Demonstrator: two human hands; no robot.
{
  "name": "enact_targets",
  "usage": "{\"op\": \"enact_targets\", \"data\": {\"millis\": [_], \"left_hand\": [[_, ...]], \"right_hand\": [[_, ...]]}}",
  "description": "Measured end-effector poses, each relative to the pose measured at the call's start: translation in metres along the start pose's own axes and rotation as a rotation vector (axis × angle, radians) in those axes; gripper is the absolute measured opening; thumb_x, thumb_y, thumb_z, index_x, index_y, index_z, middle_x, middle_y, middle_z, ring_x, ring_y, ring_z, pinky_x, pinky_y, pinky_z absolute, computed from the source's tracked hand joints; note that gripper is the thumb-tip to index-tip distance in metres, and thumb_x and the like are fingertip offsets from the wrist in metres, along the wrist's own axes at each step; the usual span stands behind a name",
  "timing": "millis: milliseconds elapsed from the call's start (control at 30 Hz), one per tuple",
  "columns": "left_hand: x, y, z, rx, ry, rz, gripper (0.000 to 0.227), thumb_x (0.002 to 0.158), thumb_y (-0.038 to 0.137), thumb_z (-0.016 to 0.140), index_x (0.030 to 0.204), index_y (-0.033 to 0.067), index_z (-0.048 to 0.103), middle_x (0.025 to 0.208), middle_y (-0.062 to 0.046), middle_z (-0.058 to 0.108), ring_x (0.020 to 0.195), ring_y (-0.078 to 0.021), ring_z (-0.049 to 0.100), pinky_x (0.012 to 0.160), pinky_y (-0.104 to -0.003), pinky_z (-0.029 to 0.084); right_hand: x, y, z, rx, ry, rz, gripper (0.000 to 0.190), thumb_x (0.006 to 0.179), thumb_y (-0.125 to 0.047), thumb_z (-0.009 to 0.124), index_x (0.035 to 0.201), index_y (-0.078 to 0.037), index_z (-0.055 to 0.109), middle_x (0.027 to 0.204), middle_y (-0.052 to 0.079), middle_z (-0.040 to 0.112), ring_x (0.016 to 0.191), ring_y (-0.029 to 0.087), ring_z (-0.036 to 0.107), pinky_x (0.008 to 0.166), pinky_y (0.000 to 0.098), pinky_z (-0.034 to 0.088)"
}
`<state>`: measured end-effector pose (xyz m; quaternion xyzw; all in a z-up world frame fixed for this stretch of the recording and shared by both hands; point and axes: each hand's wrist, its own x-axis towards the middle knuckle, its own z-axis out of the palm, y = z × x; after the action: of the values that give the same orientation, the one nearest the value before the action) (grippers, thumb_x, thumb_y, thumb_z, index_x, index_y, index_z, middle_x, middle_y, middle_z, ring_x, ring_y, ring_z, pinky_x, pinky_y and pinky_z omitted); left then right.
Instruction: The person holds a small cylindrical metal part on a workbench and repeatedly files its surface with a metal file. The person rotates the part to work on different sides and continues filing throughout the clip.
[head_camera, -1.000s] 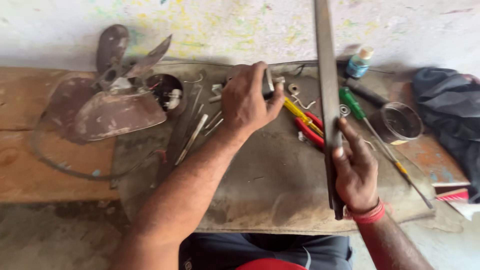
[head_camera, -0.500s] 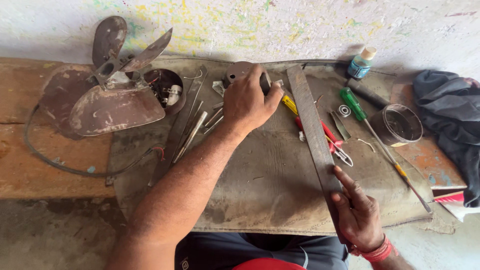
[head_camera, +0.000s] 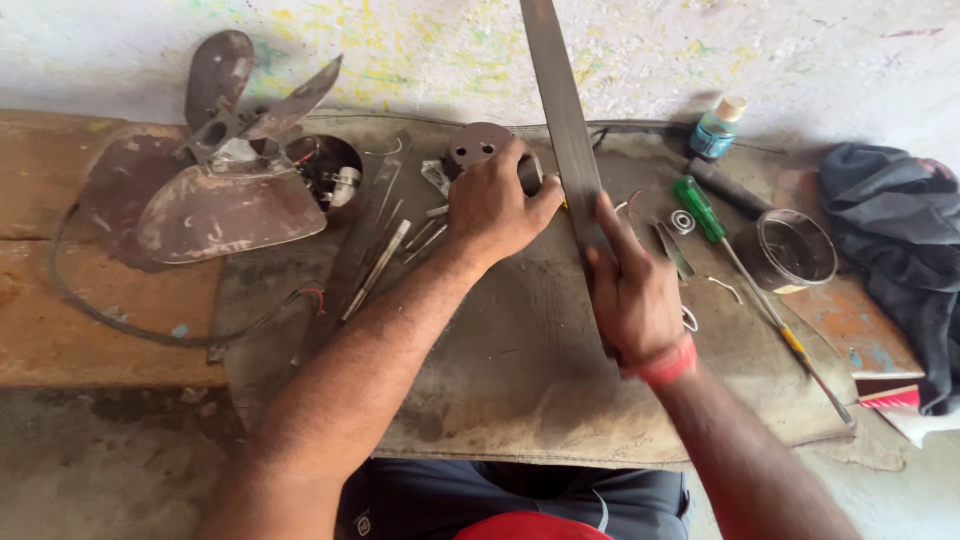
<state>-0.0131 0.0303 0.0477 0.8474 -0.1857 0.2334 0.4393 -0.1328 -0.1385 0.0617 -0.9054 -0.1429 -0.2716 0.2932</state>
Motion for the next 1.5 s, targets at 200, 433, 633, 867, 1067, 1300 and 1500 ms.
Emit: {"op": "enact_targets", "data": {"millis": [200, 433, 633, 867, 1067, 1300, 1500], "left_hand": [[0.002, -0.002, 0.004, 0.047, -0.016, -0.038, 0.043, 0.085, 0.040, 0.071, 0.107, 0.0047, 0.061, 0.074, -0.009, 0.070, 0.067, -0.0289, 0.072, 0.063, -0.046, 0.057], [-0.011, 0.001, 0.011, 0.165, 0.132, 0.280, 0.044, 0.089, 0.037, 0.071, 0.114, 0.0045, 0.056, 0.089, -0.013, 0.067, 0.077, -0.0293, 0.068, 0.066, -0.046, 0.054], [-0.001, -0.014, 0.003, 0.252, 0.293, 0.390, 0.047, 0.092, 0.035, 0.068, 0.122, 0.0028, 0.053, 0.094, -0.014, 0.064, 0.081, -0.0282, 0.066, 0.070, -0.045, 0.053], [-0.002, -0.015, 0.004, 0.307, 0.297, 0.536, 0.049, 0.097, 0.036, 0.067, 0.128, 0.0008, 0.052, 0.102, -0.016, 0.064, 0.085, -0.0286, 0.064, 0.072, -0.047, 0.051], [-0.001, -0.015, -0.009, 0.336, 0.365, 0.681, 0.051, 0.102, 0.039, 0.069, 0.132, 0.0017, 0.052, 0.108, -0.017, 0.062, 0.089, -0.0296, 0.062, 0.078, -0.047, 0.050], [-0.002, -0.012, 0.004, 0.185, 0.281, 0.526, 0.044, 0.099, 0.037, 0.067, 0.126, 0.0040, 0.056, 0.095, -0.012, 0.065, 0.079, -0.0244, 0.066, 0.067, -0.042, 0.051], [-0.002, -0.008, 0.007, 0.109, 0.110, 0.187, 0.038, 0.091, 0.038, 0.071, 0.110, 0.0055, 0.063, 0.086, -0.011, 0.068, 0.076, -0.0279, 0.070, 0.065, -0.044, 0.055]], "right_hand": [[-0.081, -0.025, -0.030, -0.043, -0.153, 0.414, 0.056, 0.092, -0.007, 0.062, 0.147, -0.011, 0.056, 0.066, 0.025, 0.063, 0.054, 0.035, 0.067, 0.057, 0.0409, 0.052], [-0.003, -0.001, -0.002, 0.059, 0.030, 0.148, 0.046, 0.100, -0.007, 0.059, 0.146, -0.004, 0.057, 0.083, 0.027, 0.063, 0.061, 0.037, 0.066, 0.059, 0.0419, 0.051], [-0.045, -0.034, -0.021, 0.036, -0.041, 0.190, 0.051, 0.096, -0.006, 0.059, 0.147, -0.003, 0.054, 0.090, 0.027, 0.067, 0.059, 0.035, 0.067, 0.055, 0.0405, 0.050], [-0.048, -0.020, -0.022, 0.063, -0.013, 0.174, 0.048, 0.097, -0.006, 0.058, 0.145, -0.002, 0.056, 0.100, 0.026, 0.071, 0.071, 0.028, 0.069, 0.073, 0.0367, 0.055], [0.048, 0.012, -0.023, 0.507, -0.198, 0.431, 0.046, 0.108, -0.020, 0.058, 0.152, -0.007, 0.061, 0.093, 0.020, 0.071, 0.068, 0.022, 0.063, 0.060, 0.0350, 0.048], [-0.025, -0.009, -0.048, 0.547, -0.020, 0.298, 0.050, 0.102, -0.008, 0.053, 0.152, -0.002, 0.046, 0.096, -0.002, 0.065, 0.082, 0.001, 0.053, 0.073, 0.0191, 0.044], [-0.095, 0.008, -0.059, 0.297, -0.008, 0.349, 0.058, 0.094, 0.002, 0.058, 0.151, -0.004, 0.051, 0.065, -0.001, 0.059, 0.062, 0.003, 0.047, 0.056, 0.0222, 0.040]]}}
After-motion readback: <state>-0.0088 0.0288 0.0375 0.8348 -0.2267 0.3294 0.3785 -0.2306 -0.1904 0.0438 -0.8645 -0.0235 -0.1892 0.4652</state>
